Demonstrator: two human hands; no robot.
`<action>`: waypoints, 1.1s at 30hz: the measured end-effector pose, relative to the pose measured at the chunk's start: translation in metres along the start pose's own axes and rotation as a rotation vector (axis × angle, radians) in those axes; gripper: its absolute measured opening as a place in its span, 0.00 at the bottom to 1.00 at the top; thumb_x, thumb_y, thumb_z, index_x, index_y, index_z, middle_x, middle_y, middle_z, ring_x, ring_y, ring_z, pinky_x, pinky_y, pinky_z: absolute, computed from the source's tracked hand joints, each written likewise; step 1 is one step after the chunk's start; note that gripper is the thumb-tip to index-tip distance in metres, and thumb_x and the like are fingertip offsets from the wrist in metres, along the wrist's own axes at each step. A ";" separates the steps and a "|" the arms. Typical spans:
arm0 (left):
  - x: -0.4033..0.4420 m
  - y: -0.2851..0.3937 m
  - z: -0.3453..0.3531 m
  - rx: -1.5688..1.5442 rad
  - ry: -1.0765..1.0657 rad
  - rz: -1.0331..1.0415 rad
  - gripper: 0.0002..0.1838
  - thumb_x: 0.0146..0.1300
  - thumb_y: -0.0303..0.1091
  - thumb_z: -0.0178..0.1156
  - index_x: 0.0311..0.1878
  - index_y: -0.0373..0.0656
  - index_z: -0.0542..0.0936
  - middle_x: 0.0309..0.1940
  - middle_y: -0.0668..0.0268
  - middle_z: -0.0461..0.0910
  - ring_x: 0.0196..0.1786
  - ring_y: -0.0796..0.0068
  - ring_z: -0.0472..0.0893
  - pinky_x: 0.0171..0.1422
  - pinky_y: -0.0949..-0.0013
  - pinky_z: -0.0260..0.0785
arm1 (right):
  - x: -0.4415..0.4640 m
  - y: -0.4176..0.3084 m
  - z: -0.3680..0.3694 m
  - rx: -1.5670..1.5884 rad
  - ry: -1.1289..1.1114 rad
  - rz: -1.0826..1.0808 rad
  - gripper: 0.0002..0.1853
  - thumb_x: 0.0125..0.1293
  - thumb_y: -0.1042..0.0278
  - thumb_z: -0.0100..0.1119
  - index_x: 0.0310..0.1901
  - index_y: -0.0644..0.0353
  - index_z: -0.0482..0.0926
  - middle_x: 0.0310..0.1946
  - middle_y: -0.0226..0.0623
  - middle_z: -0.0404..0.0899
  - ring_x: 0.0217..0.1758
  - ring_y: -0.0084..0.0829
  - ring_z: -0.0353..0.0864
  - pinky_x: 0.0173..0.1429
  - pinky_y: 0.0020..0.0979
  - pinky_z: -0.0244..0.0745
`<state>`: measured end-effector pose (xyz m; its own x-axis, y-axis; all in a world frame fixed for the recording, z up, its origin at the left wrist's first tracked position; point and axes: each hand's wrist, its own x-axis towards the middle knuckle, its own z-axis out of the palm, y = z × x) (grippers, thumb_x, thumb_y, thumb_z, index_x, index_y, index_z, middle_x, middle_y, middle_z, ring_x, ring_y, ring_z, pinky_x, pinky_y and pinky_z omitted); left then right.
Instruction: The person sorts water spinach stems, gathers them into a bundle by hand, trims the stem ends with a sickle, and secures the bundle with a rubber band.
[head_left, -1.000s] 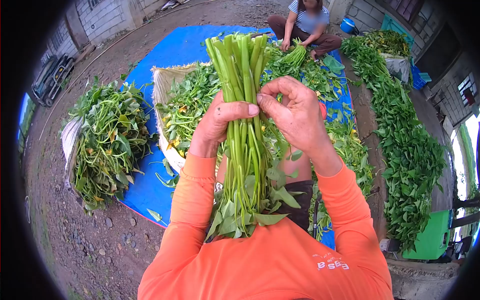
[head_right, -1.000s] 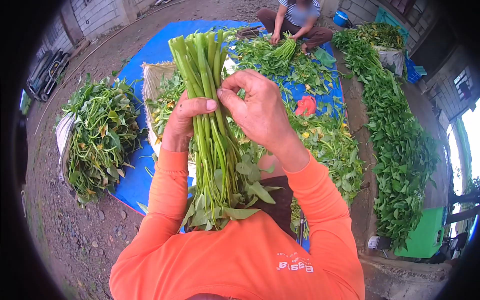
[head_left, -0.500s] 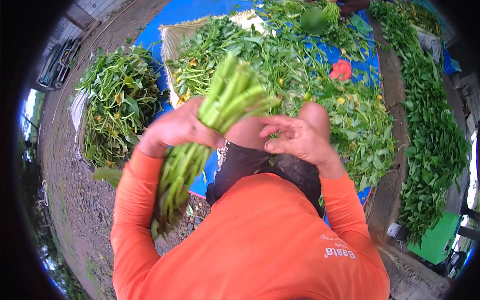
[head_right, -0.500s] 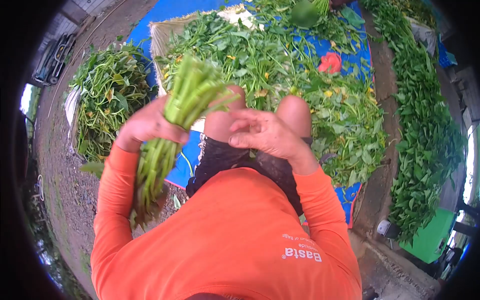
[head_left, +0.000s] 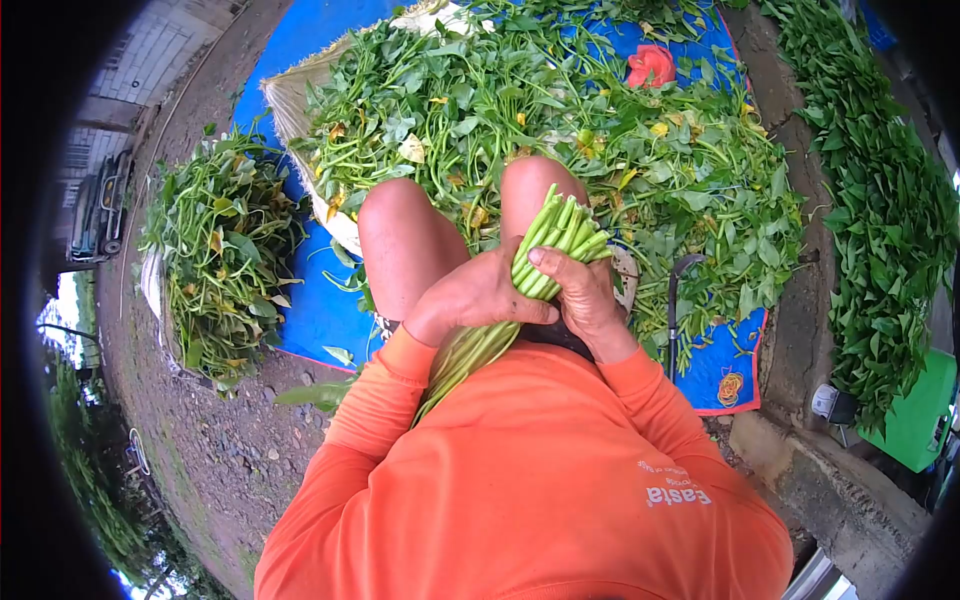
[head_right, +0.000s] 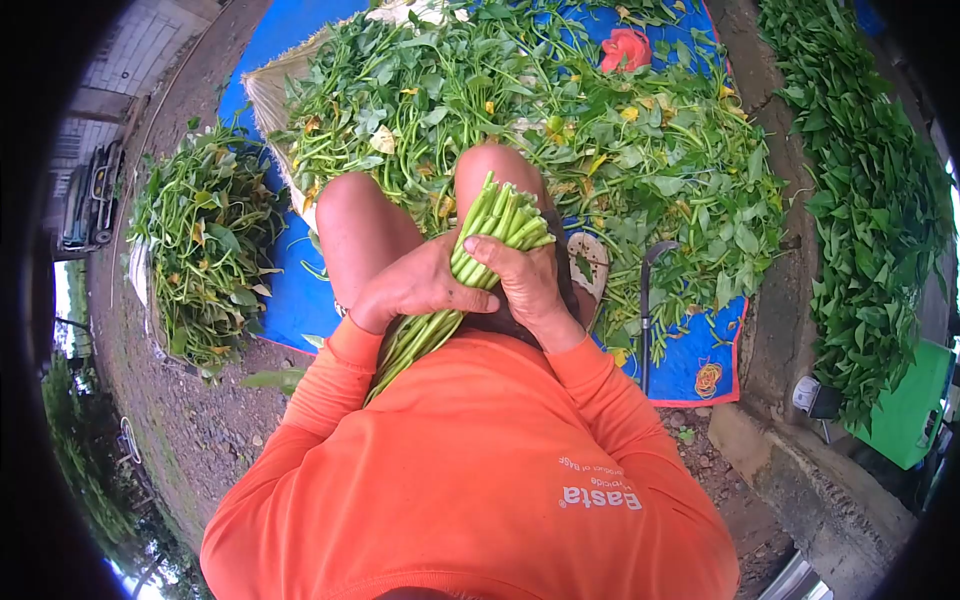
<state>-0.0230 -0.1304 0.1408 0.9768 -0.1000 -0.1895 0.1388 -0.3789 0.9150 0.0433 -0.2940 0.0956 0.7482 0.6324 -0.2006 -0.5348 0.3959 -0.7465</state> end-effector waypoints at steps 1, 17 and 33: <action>-0.002 -0.002 -0.001 0.041 0.015 0.040 0.57 0.55 0.52 0.82 0.79 0.33 0.63 0.54 0.44 0.85 0.54 0.50 0.86 0.62 0.51 0.77 | -0.001 -0.002 0.000 0.012 -0.013 0.028 0.12 0.66 0.71 0.71 0.51 0.62 0.85 0.41 0.29 0.87 0.41 0.22 0.85 0.51 0.30 0.84; 0.033 0.001 -0.007 -0.809 0.281 -0.381 0.47 0.82 0.72 0.43 0.62 0.29 0.84 0.54 0.53 0.88 0.53 0.67 0.85 0.67 0.65 0.74 | -0.003 -0.038 0.020 -0.345 -0.003 0.056 0.29 0.59 0.71 0.74 0.63 0.66 0.81 0.49 0.33 0.87 0.50 0.26 0.86 0.60 0.30 0.82; 0.059 -0.013 0.008 -0.780 0.363 -0.234 0.14 0.69 0.23 0.60 0.28 0.49 0.70 0.23 0.80 0.67 0.27 0.89 0.62 0.31 0.76 0.55 | -0.009 -0.051 0.002 -0.429 0.085 0.124 0.27 0.63 0.65 0.80 0.61 0.65 0.82 0.53 0.38 0.88 0.56 0.30 0.86 0.65 0.36 0.81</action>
<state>0.0315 -0.1382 0.1147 0.8827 0.2491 -0.3984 0.2833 0.3943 0.8742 0.0628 -0.3189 0.1363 0.7276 0.5939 -0.3432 -0.4251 -0.0022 -0.9051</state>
